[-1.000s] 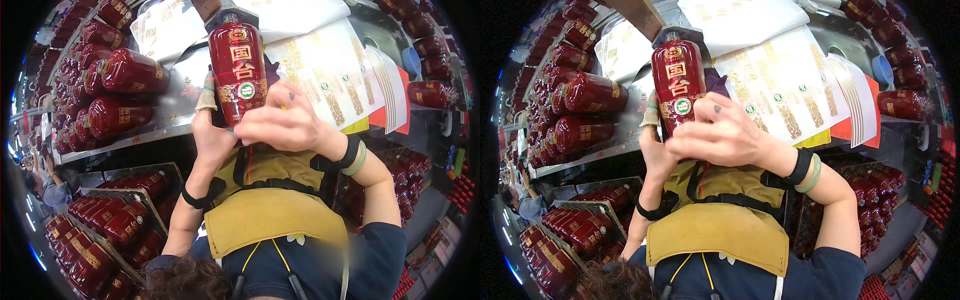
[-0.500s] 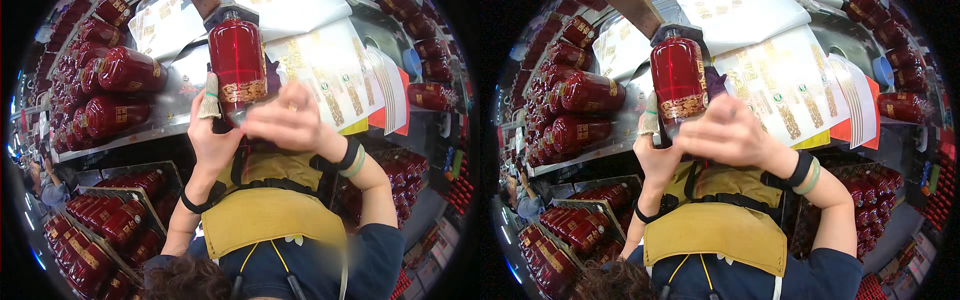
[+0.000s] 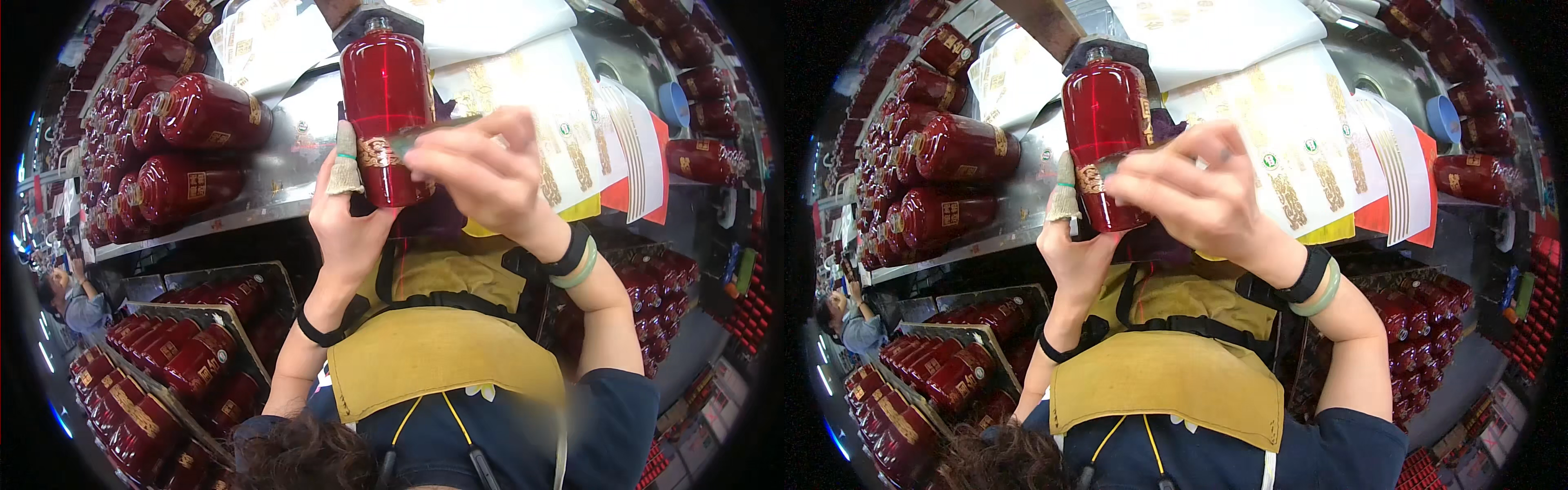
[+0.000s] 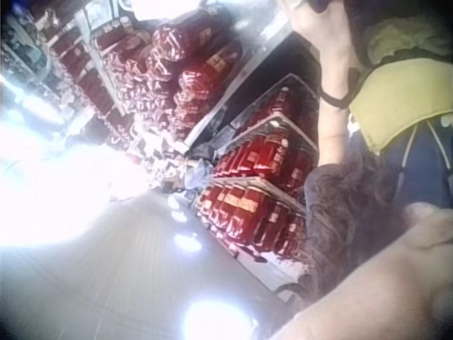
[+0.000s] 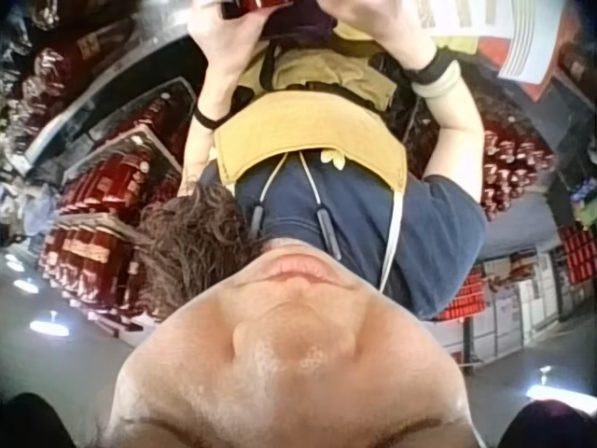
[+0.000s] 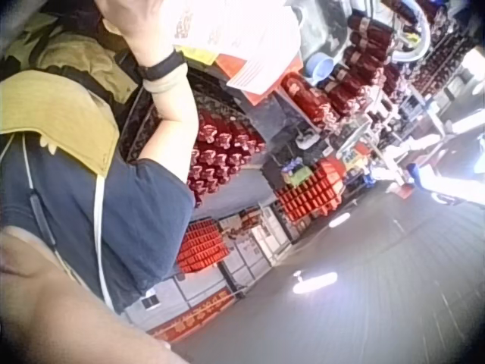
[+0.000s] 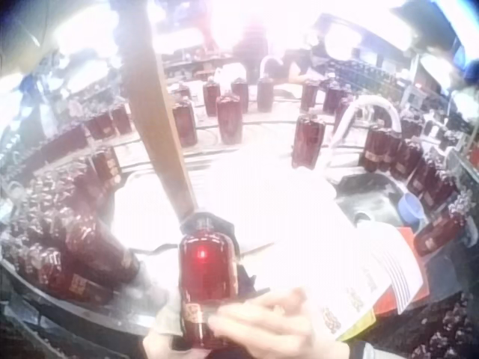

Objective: Applying and smoothing adhesive labels onto red liquor bottles on a factory production line.

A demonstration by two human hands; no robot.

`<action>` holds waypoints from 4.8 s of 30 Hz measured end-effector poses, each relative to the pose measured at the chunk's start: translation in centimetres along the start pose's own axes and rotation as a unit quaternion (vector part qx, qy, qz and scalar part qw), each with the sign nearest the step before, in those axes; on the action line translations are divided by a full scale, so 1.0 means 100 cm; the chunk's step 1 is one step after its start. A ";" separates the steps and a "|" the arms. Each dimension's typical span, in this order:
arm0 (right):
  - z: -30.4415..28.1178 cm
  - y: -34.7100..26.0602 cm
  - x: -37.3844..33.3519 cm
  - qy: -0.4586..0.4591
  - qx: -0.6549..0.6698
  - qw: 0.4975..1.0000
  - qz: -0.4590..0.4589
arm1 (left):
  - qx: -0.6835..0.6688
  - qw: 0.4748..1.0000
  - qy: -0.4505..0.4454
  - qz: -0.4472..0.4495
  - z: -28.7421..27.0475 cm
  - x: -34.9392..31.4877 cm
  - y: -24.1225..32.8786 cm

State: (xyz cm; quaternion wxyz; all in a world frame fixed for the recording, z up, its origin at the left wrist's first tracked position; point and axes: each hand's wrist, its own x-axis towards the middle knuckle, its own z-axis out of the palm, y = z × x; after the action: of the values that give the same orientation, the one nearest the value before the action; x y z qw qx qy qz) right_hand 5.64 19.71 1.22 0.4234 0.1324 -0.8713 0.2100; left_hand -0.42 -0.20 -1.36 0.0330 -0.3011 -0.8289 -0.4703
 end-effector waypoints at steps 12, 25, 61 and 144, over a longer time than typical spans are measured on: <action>-0.005 -0.029 -0.006 -0.026 0.032 0.995 -0.087 | 0.050 0.989 0.052 0.126 -0.005 0.008 0.005; 0.000 0.024 0.044 -0.002 -0.122 0.992 -0.033 | -0.004 0.998 0.023 0.059 -0.007 0.008 0.019; 0.017 0.003 0.042 -0.062 0.029 0.997 -0.032 | 0.031 0.992 0.016 0.123 -0.011 0.013 0.006; 0.010 -0.024 0.005 -0.042 0.108 0.992 -0.052 | -0.063 0.995 -0.062 0.050 -0.014 0.024 0.003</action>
State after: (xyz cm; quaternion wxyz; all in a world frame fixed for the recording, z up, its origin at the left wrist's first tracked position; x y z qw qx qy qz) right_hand 5.66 17.05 1.64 0.3799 0.2308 -0.8526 0.2748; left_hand -2.49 -0.09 0.47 -0.0139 -0.3724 -0.7817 -0.5001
